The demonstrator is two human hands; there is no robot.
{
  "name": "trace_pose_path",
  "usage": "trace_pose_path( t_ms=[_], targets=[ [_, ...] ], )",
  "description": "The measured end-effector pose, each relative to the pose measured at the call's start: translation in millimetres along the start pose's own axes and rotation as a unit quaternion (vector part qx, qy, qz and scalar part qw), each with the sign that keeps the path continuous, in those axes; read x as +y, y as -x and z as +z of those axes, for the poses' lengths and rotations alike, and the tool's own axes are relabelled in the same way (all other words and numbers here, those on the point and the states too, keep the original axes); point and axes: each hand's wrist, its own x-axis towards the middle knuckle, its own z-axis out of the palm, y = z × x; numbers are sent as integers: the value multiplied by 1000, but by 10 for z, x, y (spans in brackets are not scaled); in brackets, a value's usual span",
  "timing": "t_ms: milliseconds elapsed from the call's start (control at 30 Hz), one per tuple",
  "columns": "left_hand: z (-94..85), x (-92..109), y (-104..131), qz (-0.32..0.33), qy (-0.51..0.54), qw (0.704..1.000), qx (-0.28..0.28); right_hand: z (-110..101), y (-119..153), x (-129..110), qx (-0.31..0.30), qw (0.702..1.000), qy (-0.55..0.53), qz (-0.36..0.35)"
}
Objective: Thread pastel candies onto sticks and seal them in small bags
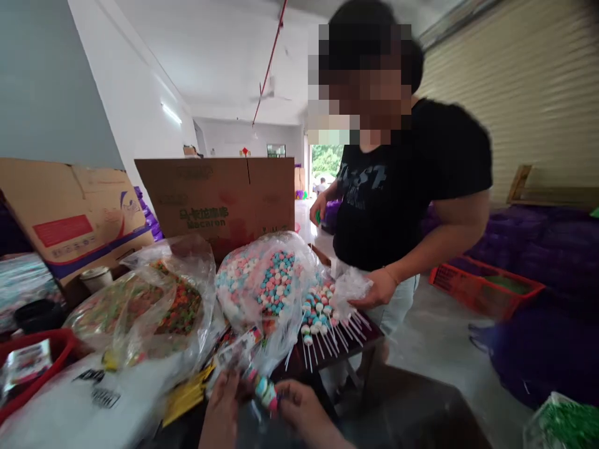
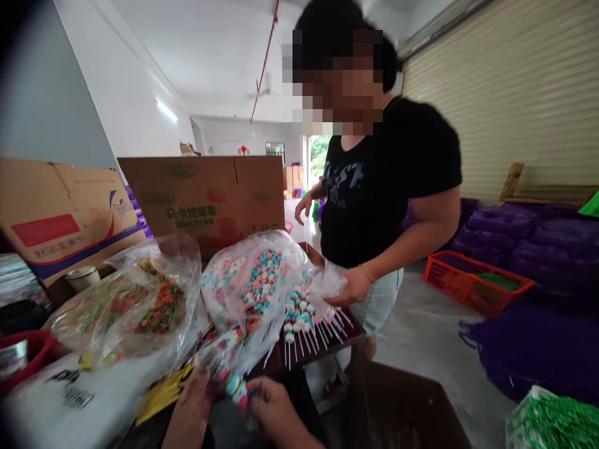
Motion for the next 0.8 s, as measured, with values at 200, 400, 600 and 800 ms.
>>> trace_pose_path(
  t_ms=[200,400,600,800],
  targets=[
    [322,295,463,-106,88,989,-61,158,288,-453,6,1000,-29,-8],
    [562,310,501,-91,144,983,-73,185,295,-319,-2,999,-15,-48],
    [603,310,585,-65,94,987,-112,-187,161,-573,88,982,71,-149],
    [635,246,710,-156,48,972,-170,-21,-45,-697,-29,994,-43,-100]
  ],
)
